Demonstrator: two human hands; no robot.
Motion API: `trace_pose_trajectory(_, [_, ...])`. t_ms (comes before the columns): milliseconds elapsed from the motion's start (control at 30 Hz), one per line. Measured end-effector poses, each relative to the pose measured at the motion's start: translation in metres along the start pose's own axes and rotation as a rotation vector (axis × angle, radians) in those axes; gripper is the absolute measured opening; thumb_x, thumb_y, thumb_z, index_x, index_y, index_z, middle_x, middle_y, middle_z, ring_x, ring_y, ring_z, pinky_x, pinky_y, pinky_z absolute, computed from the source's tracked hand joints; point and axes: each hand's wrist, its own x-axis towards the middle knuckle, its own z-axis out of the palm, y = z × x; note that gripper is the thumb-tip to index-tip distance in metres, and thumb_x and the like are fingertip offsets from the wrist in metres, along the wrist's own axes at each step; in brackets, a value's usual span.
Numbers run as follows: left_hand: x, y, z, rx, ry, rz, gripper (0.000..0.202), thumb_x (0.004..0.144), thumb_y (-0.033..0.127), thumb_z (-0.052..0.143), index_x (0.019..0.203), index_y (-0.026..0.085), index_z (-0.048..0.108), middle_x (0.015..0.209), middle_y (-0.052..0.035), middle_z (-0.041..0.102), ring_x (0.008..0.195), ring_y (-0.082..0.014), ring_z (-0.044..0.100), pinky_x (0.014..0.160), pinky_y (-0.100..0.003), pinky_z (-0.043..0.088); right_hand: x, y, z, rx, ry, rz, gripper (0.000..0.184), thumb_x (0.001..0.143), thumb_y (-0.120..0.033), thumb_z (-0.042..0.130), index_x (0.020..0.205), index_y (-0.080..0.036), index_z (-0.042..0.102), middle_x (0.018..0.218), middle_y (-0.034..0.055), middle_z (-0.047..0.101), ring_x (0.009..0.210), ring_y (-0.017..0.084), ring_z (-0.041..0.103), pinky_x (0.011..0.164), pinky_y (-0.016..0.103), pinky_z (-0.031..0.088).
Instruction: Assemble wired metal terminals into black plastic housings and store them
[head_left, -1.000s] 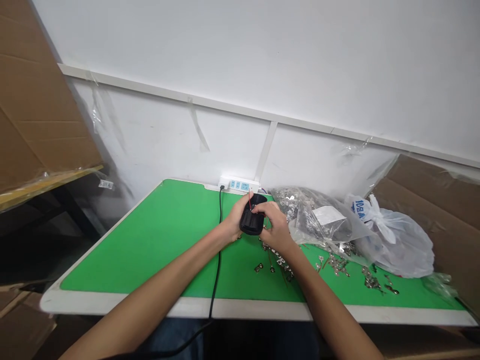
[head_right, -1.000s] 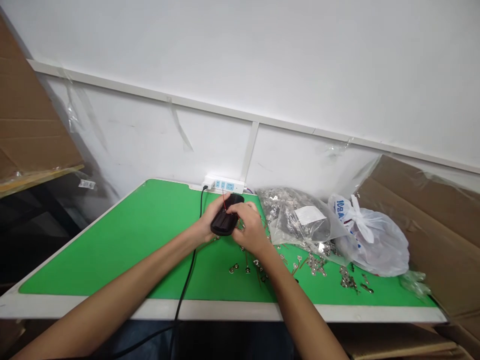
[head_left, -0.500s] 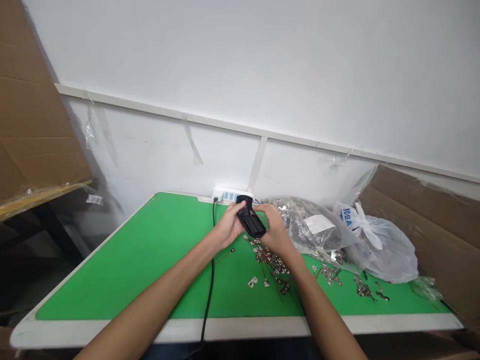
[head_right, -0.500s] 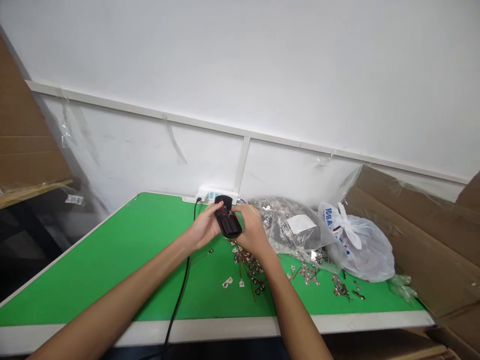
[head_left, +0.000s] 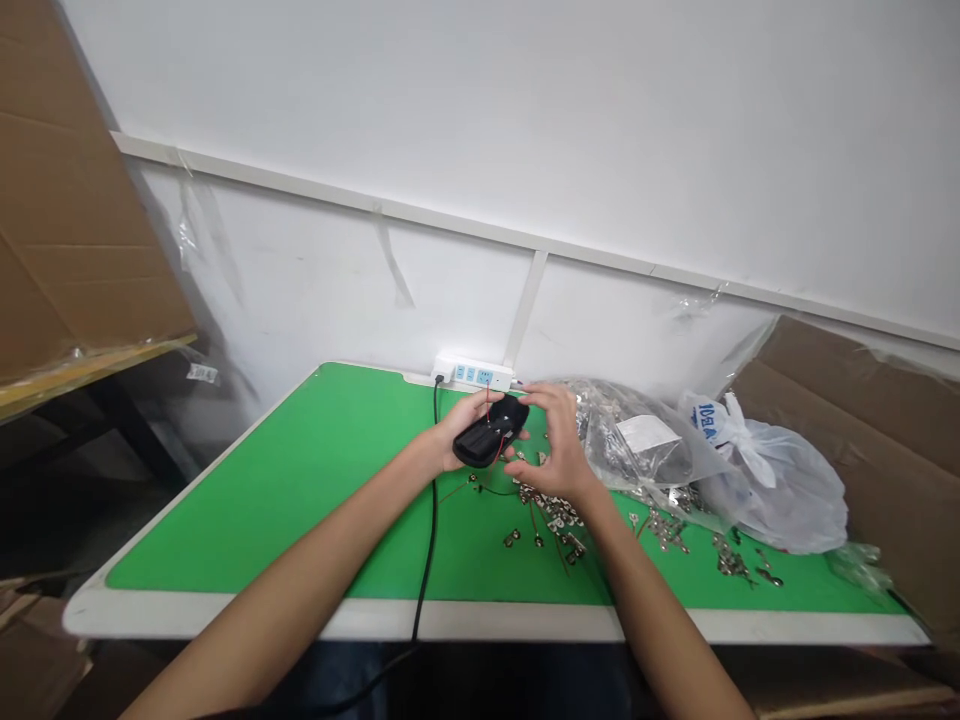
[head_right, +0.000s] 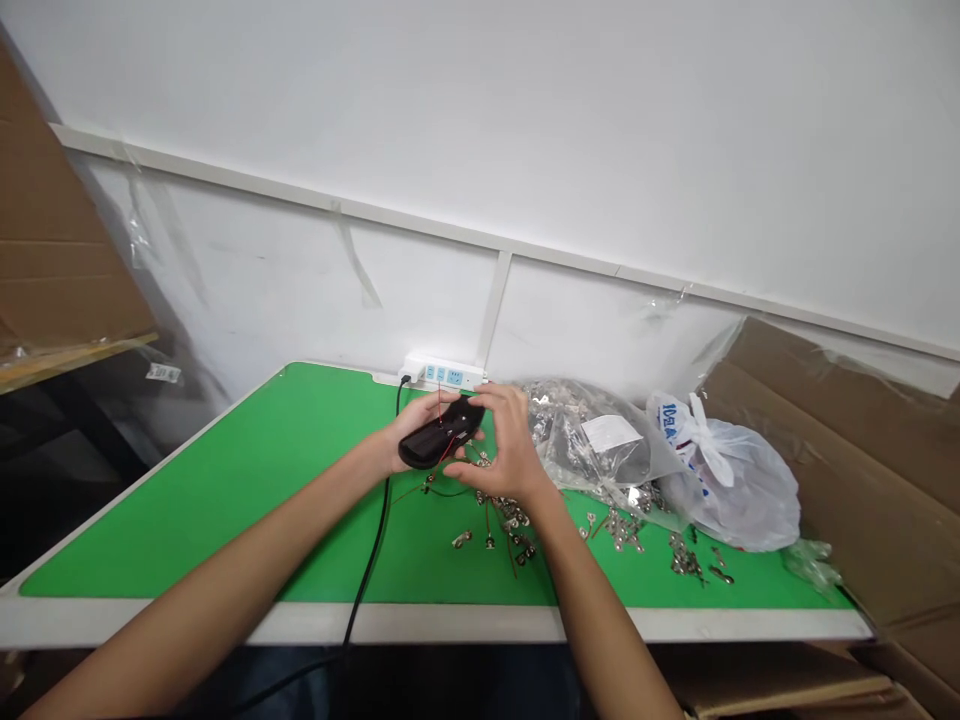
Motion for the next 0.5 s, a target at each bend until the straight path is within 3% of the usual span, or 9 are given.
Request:
trace_pose_trajectory(67, [-0.001,0.001,-0.001,0.063,-0.047,-0.096,0.033,0.087,0.042,0.058,0.089,0.012,0.070,0.076,-0.0181,0.076,0.056,-0.0259,0.071,0.050,-0.031,0.054,0.003,-0.004,-0.005,-0.008,0.026,-0.002,0.066,0.085,-0.071,0.068,0.133,-0.028,0.052,0.132,0.0141,0.058,0.124,0.036,0.053,0.107,0.060,0.042])
trace_pose_trajectory(100, [-0.001,0.000,-0.001,0.085,-0.053,-0.118,0.033,0.087,0.043,0.058,0.087,0.012,0.070,0.073,-0.0169,0.075,0.056,-0.0260,0.071,0.049,-0.030,0.054,0.005,-0.007,-0.007,0.008,0.022,0.007,0.056,0.089,-0.065,0.067,0.130,-0.028,0.054,0.129,0.0128,0.060,0.122,0.035,0.054,0.106,0.058,0.043])
trace_pose_trajectory(200, [0.001,-0.005,0.002,0.098,0.022,-0.062,0.032,0.086,0.043,0.056,0.080,0.015,0.069,0.065,-0.0116,0.071,0.051,-0.0240,0.067,0.048,-0.030,0.051,0.009,-0.013,-0.007,0.011,-0.033,0.055,0.015,0.101,-0.040,0.058,0.107,-0.028,0.061,0.103,0.0061,0.067,0.105,0.028,0.059,0.098,0.051,0.045])
trace_pose_trajectory(233, [0.002,-0.007,0.003,0.089,0.071,-0.009,0.031,0.087,0.042,0.056,0.078,0.015,0.068,0.064,-0.0098,0.070,0.049,-0.0226,0.065,0.048,-0.030,0.051,0.009,-0.015,-0.005,-0.023,-0.049,0.086,0.009,0.101,-0.035,0.056,0.100,-0.027,0.060,0.097,0.0050,0.066,0.100,0.027,0.058,0.095,0.049,0.045])
trace_pose_trajectory(367, [0.007,-0.014,0.005,0.084,0.236,0.147,0.035,0.091,0.047,0.059,0.078,0.017,0.068,0.062,-0.0037,0.066,0.051,-0.0174,0.060,0.053,-0.026,0.049,0.006,-0.014,0.006,-0.191,-0.117,0.186,0.017,0.099,-0.037,0.060,0.089,-0.025,0.055,0.089,0.0049,0.060,0.092,0.026,0.051,0.084,0.043,0.043])
trace_pose_trajectory(500, [0.009,-0.019,0.003,0.136,0.213,0.098,0.048,0.092,0.061,0.061,0.072,0.018,0.066,0.060,-0.0033,0.065,0.051,-0.0164,0.058,0.054,-0.026,0.047,0.003,-0.014,0.013,-0.139,-0.217,0.199,0.019,0.103,-0.028,0.052,0.084,-0.024,0.052,0.080,0.0027,0.057,0.084,0.024,0.050,0.078,0.039,0.042])
